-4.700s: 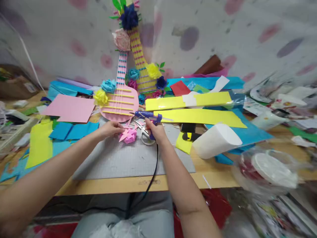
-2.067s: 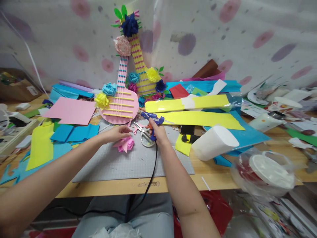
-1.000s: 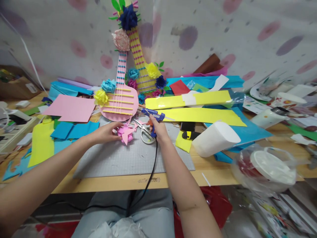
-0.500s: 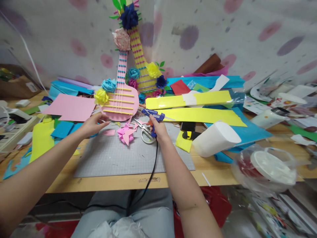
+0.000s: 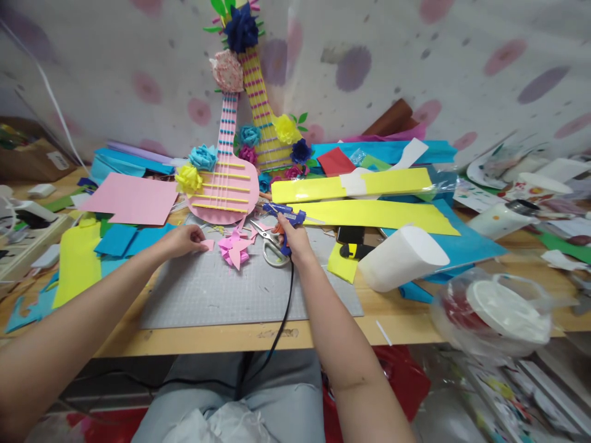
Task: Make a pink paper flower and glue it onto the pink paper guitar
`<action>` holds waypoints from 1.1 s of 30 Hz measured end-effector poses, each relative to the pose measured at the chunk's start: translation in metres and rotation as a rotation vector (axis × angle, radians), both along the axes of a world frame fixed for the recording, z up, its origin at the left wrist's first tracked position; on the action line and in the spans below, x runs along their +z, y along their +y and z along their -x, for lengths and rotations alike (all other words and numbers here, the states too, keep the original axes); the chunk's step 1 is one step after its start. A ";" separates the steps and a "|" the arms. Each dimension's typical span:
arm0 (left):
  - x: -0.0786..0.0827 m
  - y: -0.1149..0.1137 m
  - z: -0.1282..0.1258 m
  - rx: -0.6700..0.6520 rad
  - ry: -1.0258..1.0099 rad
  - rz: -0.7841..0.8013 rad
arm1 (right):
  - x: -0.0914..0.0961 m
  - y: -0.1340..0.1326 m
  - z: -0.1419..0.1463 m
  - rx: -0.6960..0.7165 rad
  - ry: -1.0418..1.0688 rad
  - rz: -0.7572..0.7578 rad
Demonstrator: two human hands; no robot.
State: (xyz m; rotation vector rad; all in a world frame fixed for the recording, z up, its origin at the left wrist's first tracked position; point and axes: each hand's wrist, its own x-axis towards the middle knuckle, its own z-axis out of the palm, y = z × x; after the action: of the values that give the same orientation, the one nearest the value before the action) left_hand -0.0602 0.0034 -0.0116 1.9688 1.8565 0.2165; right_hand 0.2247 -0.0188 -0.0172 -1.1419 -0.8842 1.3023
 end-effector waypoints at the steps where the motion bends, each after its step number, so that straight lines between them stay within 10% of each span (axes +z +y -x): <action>1: 0.000 0.000 0.000 0.001 -0.018 0.002 | 0.001 0.000 0.000 0.001 0.007 -0.004; 29: 0.032 -0.039 -0.022 -0.013 -0.715 0.128 | 0.019 -0.023 0.007 0.354 -0.400 -0.158; 33: 0.037 -0.043 -0.033 0.129 -1.134 0.443 | 0.019 -0.022 0.007 0.306 -0.369 -0.166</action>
State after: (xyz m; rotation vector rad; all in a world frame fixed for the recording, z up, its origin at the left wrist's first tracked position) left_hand -0.0271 -0.0401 0.0256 1.0232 1.1108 0.7095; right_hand 0.2174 -0.0411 0.0013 -1.1645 -1.4580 1.2493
